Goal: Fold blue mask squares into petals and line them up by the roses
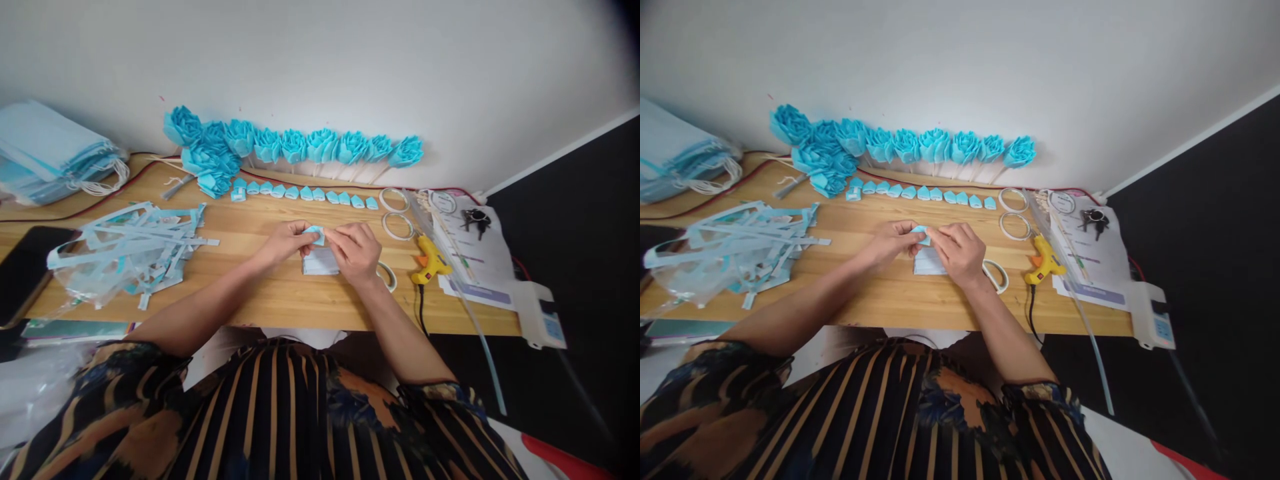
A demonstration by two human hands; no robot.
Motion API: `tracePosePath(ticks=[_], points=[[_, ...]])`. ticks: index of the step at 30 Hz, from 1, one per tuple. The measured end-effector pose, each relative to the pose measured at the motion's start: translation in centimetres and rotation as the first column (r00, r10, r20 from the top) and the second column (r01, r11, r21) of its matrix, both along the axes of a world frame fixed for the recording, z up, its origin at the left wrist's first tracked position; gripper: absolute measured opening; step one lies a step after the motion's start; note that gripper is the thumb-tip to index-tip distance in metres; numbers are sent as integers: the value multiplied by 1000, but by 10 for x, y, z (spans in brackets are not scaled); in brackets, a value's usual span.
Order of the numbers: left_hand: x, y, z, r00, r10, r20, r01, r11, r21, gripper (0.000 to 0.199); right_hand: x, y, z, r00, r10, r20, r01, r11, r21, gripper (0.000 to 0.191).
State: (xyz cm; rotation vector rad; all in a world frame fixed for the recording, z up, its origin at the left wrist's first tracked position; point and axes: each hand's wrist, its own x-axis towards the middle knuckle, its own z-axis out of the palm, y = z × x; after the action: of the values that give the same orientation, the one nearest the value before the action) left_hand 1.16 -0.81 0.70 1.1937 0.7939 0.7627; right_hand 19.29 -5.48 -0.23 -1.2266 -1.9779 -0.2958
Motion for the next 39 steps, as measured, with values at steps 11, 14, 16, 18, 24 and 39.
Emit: tracePosePath(ticks=[11,14,16,18,24,39], points=[[0,1,-1,1000,4,25,-4,1000,-11,20,-3,2,0,998,50,47,-58,982,178,27],[0,1,-1,1000,-3,31,3,1000,-6,19,-3,2,0,997,60,45,-66,983,171,28],[0,1,-1,999,-10,35,10,1000,1,21,-3,2,-1,997,62,41,-67,987,147,27],[0,2,-2,999,-14,41,14,1000,9,21,-2,2,-2,998,59,39,-63,991,119,25],[0,4,-7,998,-36,52,35,999,16,18,0,4,-6,998,55,20,-56,997,48,24],[-1,12,-6,999,31,-23,-31,999,26,22,1,2,-7,975,99,-201,-129,981,-145,39]])
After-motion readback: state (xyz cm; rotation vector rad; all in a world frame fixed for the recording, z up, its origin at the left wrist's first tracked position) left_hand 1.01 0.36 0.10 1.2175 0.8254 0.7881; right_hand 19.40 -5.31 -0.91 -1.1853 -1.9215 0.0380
